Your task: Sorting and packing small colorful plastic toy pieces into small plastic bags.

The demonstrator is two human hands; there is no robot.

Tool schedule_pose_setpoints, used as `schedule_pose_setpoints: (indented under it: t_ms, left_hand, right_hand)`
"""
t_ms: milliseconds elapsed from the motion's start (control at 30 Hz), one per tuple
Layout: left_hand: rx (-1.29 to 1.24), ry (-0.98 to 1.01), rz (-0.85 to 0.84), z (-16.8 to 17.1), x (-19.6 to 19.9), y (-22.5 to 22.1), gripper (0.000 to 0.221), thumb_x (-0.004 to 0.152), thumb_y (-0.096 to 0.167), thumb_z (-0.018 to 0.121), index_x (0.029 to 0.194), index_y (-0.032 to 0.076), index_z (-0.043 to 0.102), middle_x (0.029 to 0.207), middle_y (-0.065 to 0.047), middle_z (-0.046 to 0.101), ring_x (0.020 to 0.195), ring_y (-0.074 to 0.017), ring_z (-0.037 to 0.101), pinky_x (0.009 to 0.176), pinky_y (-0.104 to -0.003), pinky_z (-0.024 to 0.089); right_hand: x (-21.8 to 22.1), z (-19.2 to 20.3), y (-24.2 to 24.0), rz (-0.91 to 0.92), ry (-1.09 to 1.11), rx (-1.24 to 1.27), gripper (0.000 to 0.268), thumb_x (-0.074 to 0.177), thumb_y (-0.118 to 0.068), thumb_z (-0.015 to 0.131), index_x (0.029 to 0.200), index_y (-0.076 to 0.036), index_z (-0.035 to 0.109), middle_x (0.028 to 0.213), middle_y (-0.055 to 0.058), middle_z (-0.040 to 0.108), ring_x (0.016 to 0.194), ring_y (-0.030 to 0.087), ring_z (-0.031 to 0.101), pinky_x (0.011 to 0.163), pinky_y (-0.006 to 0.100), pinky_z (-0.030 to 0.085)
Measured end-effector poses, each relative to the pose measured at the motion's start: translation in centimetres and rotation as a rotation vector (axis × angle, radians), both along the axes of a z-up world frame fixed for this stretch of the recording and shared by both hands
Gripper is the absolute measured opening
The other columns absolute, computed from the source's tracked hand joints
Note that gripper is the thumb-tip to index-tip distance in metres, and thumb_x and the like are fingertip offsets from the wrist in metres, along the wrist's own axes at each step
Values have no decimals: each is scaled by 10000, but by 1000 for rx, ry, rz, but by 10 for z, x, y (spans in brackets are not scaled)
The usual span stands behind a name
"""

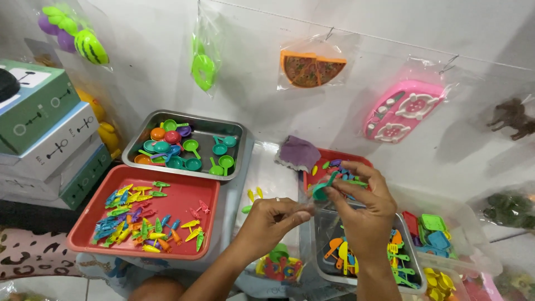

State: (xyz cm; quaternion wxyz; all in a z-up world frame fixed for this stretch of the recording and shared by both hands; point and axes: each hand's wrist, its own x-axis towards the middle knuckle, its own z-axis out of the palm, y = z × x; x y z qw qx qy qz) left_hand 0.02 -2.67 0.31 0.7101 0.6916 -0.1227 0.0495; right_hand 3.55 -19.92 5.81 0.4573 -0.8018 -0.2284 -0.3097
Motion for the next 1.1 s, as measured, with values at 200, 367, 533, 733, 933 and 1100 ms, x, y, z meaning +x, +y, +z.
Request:
schedule_pose_setpoints:
  t_ms: [200,367,533,733,933,1100]
  left_hand:
    - [-81,51,31,-5,2,-2,224,920,224,720,1048,75,828,1002,-64,837,909,-97,755,819,-240,619]
    - [-191,82,-13,-3,4,-3,263,934,219,693,1095,44,805,957,-96,816,891,-146,760,887,-329,673]
    - [-219,88,-26,-11,3,-7,296,943,206,677,1166,40,776,1040,-116,810,883,-166,755,854,-344,683]
    - [-298,128,-35,-6,5,-4,382,930,276,659,1229,55,743,1146,-150,798,953,-242,786,902,-361,673]
    - [-342,162,-16,-8,4,-8,280,907,178,716,1150,55,784,1087,-145,812,882,-221,791,864,-344,689]
    - [-313,112,55,-11,6,-6,326,900,242,709,1178,81,764,1131,-140,806,1021,-198,765,890,-383,694]
  right_hand:
    - [-5,16,-6,58,154,-194,169,875,-151,741,1016,-84,804,1234,53,698,1076,200,726,920,362,579]
    - [0,10,-10,103,135,-239,191,889,-243,723,973,-92,804,1306,75,663,1191,236,654,917,394,576]
    - [-2,8,-12,102,92,-275,149,861,-201,768,928,-79,822,1255,66,684,1175,230,641,881,388,596]
    - [0,10,-12,60,-78,-219,119,875,-140,768,973,-89,812,1296,100,642,1232,266,613,1009,400,531]
    - [-2,8,-7,126,-45,-304,137,839,-158,794,964,-109,825,1226,95,708,1161,266,653,930,434,561]
    - [2,2,-6,179,95,-311,104,870,-170,750,879,-112,836,1229,77,705,1179,248,655,946,408,533]
